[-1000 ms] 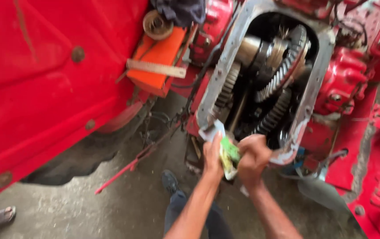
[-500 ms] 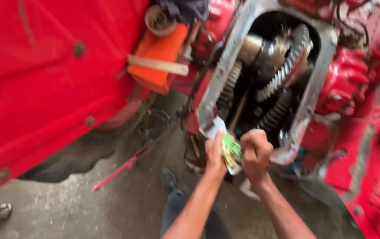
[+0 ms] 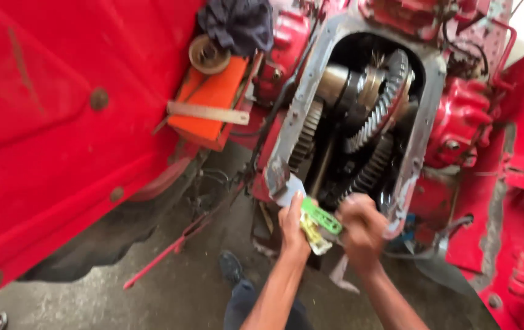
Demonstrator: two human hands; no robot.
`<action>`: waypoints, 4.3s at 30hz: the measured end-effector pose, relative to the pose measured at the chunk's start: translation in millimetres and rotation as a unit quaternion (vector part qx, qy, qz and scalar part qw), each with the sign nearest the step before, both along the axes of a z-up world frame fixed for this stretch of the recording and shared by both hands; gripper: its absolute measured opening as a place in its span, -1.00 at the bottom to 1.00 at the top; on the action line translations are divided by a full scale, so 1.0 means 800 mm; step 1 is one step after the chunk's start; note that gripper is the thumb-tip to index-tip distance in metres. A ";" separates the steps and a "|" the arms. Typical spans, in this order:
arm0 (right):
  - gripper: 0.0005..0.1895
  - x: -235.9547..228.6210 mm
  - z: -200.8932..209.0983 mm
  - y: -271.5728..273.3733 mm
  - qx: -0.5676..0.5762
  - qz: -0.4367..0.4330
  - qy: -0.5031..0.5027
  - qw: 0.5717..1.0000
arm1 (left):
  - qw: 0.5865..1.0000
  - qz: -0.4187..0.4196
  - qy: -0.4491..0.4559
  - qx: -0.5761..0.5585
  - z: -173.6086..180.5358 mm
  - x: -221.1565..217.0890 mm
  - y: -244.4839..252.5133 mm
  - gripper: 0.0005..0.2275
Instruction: Cleaning and scraping the gasket surface of a tractor gearbox housing to prepare for reassembly.
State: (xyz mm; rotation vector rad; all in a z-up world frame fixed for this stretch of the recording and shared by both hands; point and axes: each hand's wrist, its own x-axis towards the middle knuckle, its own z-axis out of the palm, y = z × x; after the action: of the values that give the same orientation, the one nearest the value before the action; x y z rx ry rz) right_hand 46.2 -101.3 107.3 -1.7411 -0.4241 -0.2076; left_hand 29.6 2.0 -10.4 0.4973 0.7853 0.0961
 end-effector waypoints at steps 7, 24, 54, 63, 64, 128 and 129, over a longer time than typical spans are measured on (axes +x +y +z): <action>-0.86 0.009 0.010 0.052 -0.040 -0.036 -0.093 0.994 | 0.999 -0.020 -0.025 -0.017 0.008 -0.008 0.014 -0.61; -0.43 -0.050 0.035 0.013 -0.381 0.115 0.178 0.900 | 0.952 -0.263 -0.117 0.106 0.049 -0.058 0.061 -0.59; -0.49 -0.042 0.027 0.111 -0.418 0.032 0.273 0.866 | 0.623 -0.123 -0.163 0.755 0.245 -0.002 0.254 -0.84; -0.49 -0.055 -0.040 0.113 -0.332 0.000 0.266 0.905 | 0.936 -0.275 -0.031 0.216 0.049 -0.066 0.131 -0.67; -0.49 -0.058 -0.038 0.111 -0.332 -0.001 0.267 0.905 | 0.936 -0.276 -0.031 0.217 0.046 -0.065 0.129 -0.67; -0.35 -0.040 -0.032 0.174 0.087 -0.139 0.520 0.838 | 0.952 -0.289 0.088 -0.052 -0.013 -0.022 0.127 -0.63; -0.33 -0.054 -0.050 0.177 0.121 -0.158 0.505 0.840 | 0.942 -0.321 0.080 -0.050 -0.015 -0.028 0.135 -0.63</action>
State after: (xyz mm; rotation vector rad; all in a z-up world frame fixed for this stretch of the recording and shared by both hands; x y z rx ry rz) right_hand 3.2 40.3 67.4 -1.4196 0.6457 0.4170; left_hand 7.4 110.1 -22.1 0.6483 0.7477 -0.5952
